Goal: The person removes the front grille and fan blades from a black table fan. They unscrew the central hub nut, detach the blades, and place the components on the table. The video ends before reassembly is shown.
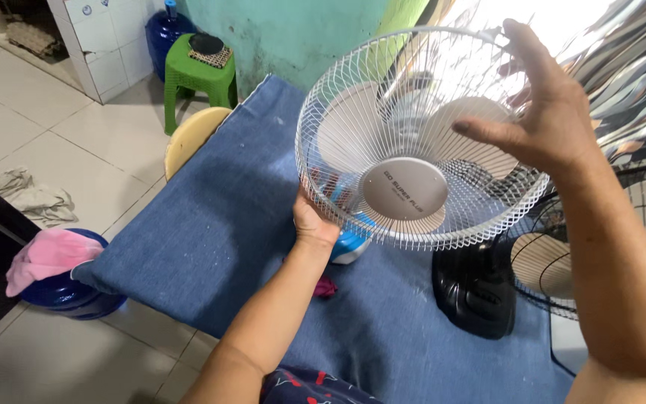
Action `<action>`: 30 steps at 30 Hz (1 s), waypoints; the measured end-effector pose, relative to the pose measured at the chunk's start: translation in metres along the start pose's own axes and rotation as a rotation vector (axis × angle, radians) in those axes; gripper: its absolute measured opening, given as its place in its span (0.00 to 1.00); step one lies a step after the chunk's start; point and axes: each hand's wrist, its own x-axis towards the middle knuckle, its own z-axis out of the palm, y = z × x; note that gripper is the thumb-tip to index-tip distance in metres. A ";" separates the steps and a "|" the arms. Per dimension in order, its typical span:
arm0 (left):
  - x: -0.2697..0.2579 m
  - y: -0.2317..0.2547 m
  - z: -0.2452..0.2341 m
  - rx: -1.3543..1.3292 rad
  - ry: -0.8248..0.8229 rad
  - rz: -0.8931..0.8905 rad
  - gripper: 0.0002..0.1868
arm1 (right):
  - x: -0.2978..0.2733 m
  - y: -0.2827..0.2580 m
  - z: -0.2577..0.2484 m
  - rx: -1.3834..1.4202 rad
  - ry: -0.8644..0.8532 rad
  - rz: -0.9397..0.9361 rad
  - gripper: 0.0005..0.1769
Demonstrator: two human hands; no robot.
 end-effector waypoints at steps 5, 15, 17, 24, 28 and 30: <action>-0.005 -0.006 -0.007 -0.045 0.081 0.085 0.19 | -0.003 0.004 -0.002 -0.071 0.104 -0.251 0.63; 0.004 -0.006 -0.017 0.018 0.094 0.167 0.19 | -0.010 0.011 -0.002 -0.076 0.074 -0.193 0.61; 0.004 -0.002 -0.016 0.106 0.055 0.211 0.21 | -0.011 0.009 -0.002 -0.086 0.089 -0.191 0.62; -0.001 0.021 0.029 0.347 0.183 0.154 0.35 | -0.008 0.005 0.003 -0.109 0.090 -0.187 0.65; 0.002 0.033 0.050 0.324 -0.082 0.210 0.36 | -0.006 0.003 0.003 -0.111 0.073 -0.126 0.67; 0.008 0.040 0.055 0.347 0.034 0.145 0.36 | -0.005 0.002 0.004 -0.152 0.099 -0.180 0.63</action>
